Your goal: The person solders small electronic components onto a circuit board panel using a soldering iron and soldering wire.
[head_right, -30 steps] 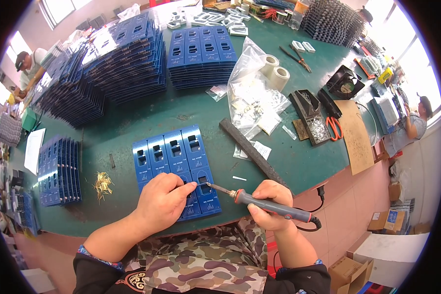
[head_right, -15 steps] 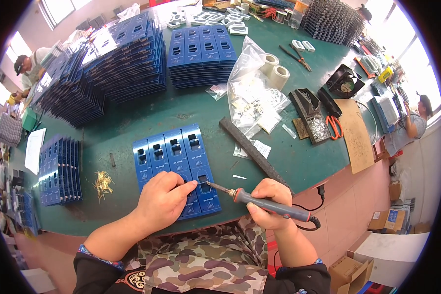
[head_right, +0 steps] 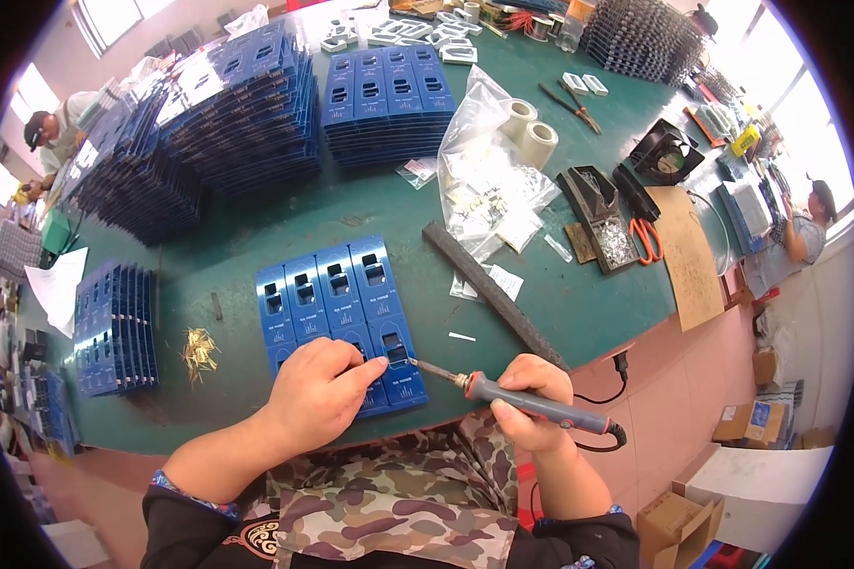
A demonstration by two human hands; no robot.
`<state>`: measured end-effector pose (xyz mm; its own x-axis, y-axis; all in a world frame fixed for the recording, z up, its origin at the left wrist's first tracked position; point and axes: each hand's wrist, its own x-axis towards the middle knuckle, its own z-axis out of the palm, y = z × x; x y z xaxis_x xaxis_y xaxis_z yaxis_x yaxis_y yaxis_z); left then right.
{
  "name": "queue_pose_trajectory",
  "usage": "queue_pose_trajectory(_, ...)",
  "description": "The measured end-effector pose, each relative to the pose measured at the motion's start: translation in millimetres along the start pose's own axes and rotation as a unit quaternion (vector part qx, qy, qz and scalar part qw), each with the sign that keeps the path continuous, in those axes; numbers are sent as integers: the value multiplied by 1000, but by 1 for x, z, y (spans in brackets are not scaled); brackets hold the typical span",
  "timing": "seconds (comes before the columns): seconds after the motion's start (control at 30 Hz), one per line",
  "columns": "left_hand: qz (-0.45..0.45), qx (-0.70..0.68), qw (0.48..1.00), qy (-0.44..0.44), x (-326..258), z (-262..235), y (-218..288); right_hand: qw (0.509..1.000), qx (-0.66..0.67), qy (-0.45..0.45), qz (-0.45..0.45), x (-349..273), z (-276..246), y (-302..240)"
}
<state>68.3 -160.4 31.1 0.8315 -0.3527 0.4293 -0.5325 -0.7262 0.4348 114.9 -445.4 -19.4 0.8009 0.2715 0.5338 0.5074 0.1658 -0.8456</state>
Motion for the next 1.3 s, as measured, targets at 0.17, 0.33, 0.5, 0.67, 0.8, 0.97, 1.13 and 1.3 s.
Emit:
queue_pose_trajectory(0.17, 4, 2, 1000, -2, -1, 0, 0, 1000, -8, -9, 2, 4, 3, -3)
queue_pose_trajectory(0.33, 4, 10, 1000, -18, -1, 0, 1, 1000, -18, -10, 3, 5, 2, -4)
queue_pose_trajectory(0.5, 3, 10, 1000, -15, -1, 0, 1, 1000, -13, -5, 4, 4, 2, -2)
queue_pose_trajectory(0.67, 0, 4, 1000, -14, 0, 0, 0, 1000, -11, -11, 6, 5, 2, -2)
queue_pose_trajectory(0.8, 4, 4, 1000, -11, 0, 0, 0, 1000, -12, -10, 4, 5, 2, -1)
queue_pose_trajectory(0.97, 6, 7, 1000, -14, 0, 1, 0, 1000, -9, -11, 9, 4, 1, -1)
queue_pose_trajectory(1.13, 5, 7, 1000, -14, 0, 1, 0, 1000, 19, -5, 8, 1, -1, 1)
queue_pose_trajectory(1.3, 3, -2, 1000, -9, -1, 0, 0, 1000, 27, -2, 4, -1, -3, 3)
